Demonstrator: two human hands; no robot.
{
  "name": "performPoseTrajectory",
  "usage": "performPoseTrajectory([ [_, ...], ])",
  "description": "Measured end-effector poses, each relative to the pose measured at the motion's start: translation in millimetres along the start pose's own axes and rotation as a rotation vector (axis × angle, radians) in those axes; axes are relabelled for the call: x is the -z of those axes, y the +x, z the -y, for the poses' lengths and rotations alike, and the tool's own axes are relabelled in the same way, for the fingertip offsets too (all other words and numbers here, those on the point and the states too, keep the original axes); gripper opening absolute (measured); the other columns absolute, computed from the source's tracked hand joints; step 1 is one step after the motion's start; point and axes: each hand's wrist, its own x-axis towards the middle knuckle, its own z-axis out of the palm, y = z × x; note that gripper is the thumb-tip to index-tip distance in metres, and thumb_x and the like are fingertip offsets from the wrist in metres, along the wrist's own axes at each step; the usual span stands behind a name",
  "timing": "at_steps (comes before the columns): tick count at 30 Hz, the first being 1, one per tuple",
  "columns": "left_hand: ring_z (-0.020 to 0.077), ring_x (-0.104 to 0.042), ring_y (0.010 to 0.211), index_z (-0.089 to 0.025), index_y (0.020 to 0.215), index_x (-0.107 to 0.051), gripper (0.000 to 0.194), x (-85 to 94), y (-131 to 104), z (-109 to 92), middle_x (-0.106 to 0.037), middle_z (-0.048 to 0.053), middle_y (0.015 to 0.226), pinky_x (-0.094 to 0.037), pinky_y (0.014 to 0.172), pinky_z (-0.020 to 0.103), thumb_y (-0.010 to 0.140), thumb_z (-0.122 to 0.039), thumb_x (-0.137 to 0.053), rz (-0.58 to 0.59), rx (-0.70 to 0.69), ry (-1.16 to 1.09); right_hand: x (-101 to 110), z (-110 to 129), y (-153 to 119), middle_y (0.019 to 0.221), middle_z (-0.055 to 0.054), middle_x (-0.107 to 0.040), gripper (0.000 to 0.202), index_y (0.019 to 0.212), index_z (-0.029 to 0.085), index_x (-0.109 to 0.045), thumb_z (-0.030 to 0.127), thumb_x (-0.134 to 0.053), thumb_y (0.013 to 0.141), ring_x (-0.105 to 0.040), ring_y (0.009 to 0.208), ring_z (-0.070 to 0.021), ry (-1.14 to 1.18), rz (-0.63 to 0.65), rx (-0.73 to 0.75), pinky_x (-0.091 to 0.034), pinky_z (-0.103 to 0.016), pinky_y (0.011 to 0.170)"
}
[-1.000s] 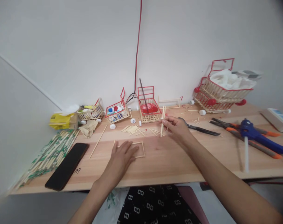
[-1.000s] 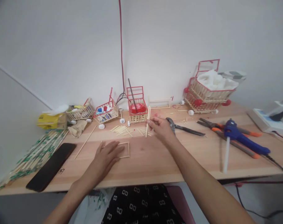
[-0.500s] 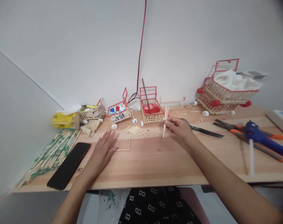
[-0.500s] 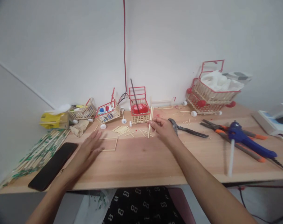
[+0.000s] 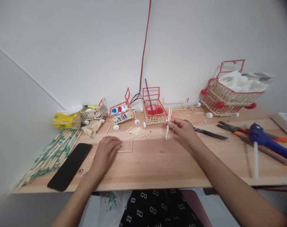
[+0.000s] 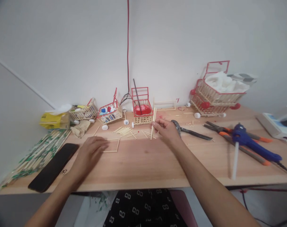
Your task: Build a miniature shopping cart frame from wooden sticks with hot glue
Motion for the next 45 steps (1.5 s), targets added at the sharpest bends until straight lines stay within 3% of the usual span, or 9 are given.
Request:
performPoseTrajectory([
  [6, 0.0202, -0.058, 0.082, -0.019, 0.076, -0.065, 0.013, -1.6, 32, -7, -0.067, 0.005, 0.080, -0.043, 0.075, 0.032, 0.081, -0.012, -0.055, 0.273, -0.005, -0.125, 2, -2, 2, 0.061, 0.001, -0.052, 0.040, 0.080, 0.016, -0.064, 0.056, -0.061, 0.077, -0.041, 0.054, -0.0098, -0.004, -0.010, 0.013, -0.028, -0.023, 0.049],
  [11, 0.0179, -0.056, 0.072, -0.019, 0.064, -0.058, 0.019, 3.0, 40, -15, -0.062, 0.003, 0.070, -0.039, 0.068, 0.029, 0.076, -0.007, -0.049, 0.359, 0.004, -0.137, 3, -3, 2, 0.062, 0.001, -0.052, 0.041, 0.079, 0.016, -0.064, 0.057, -0.060, 0.077, -0.043, 0.055, -0.0105, -0.013, -0.009, 0.036, -0.029, -0.023, 0.049],
  [19, 0.0185, -0.054, 0.073, -0.019, 0.073, -0.057, 0.013, -1.3, 36, -18, -0.062, 0.003, 0.074, -0.039, 0.067, 0.029, 0.074, -0.008, -0.050, 0.305, 0.110, -0.142, 3, -1, 0, 0.061, 0.000, -0.053, 0.039, 0.079, 0.016, -0.063, 0.055, -0.059, 0.079, -0.044, 0.056, -0.0111, -0.024, -0.003, 0.055, -0.031, -0.024, 0.052],
  [23, 0.0177, -0.054, 0.073, -0.019, 0.068, -0.056, 0.016, -5.0, 36, -15, -0.059, 0.002, 0.071, -0.039, 0.068, 0.029, 0.073, -0.006, -0.047, 0.326, 0.104, -0.151, 3, 1, -1, 0.061, 0.001, -0.053, 0.038, 0.078, 0.016, -0.062, 0.054, -0.059, 0.080, -0.043, 0.056, -0.0109, -0.024, 0.007, 0.056, -0.031, -0.025, 0.053],
  [27, 0.0162, -0.056, 0.071, -0.018, 0.088, -0.062, 0.017, -9.0, 35, -11, -0.061, 0.002, 0.075, -0.041, 0.068, 0.028, 0.076, -0.010, -0.052, 0.301, 0.148, -0.253, 4, 1, 0, 0.060, 0.001, -0.053, 0.038, 0.078, 0.016, -0.062, 0.054, -0.059, 0.080, -0.041, 0.054, -0.0102, -0.032, 0.006, 0.059, -0.030, -0.024, 0.052],
  [30, 0.0161, -0.057, 0.072, -0.018, 0.085, -0.063, 0.016, -11.4, 36, -11, -0.062, 0.002, 0.076, -0.041, 0.068, 0.027, 0.075, -0.010, -0.054, 0.287, 0.147, -0.259, 4, 2, 0, 0.060, 0.002, -0.052, 0.038, 0.077, 0.016, -0.061, 0.054, -0.059, 0.080, -0.041, 0.054, -0.0099, -0.040, 0.005, 0.065, -0.030, -0.024, 0.052],
  [39, 0.0198, -0.057, 0.078, -0.018, 0.074, -0.063, 0.017, -21.4, 31, -13, -0.063, 0.006, 0.079, -0.039, 0.070, 0.030, 0.077, -0.007, -0.050, 0.278, 0.063, -0.025, 1, 5, -2, 0.059, 0.002, -0.052, 0.038, 0.076, 0.016, -0.062, 0.054, -0.060, 0.079, -0.044, 0.055, -0.0104, -0.028, 0.001, 0.093, -0.033, -0.024, 0.055],
  [45, 0.0209, -0.055, 0.088, -0.017, 0.083, -0.064, 0.026, -11.4, 25, -38, -0.061, 0.008, 0.087, -0.039, 0.077, 0.031, 0.075, -0.001, -0.045, 0.333, 0.081, 0.120, 1, 0, -1, 0.060, 0.002, -0.054, 0.036, 0.076, 0.016, -0.062, 0.052, -0.061, 0.078, -0.047, 0.056, -0.0107, 0.026, -0.007, 0.108, -0.034, -0.024, 0.055],
])
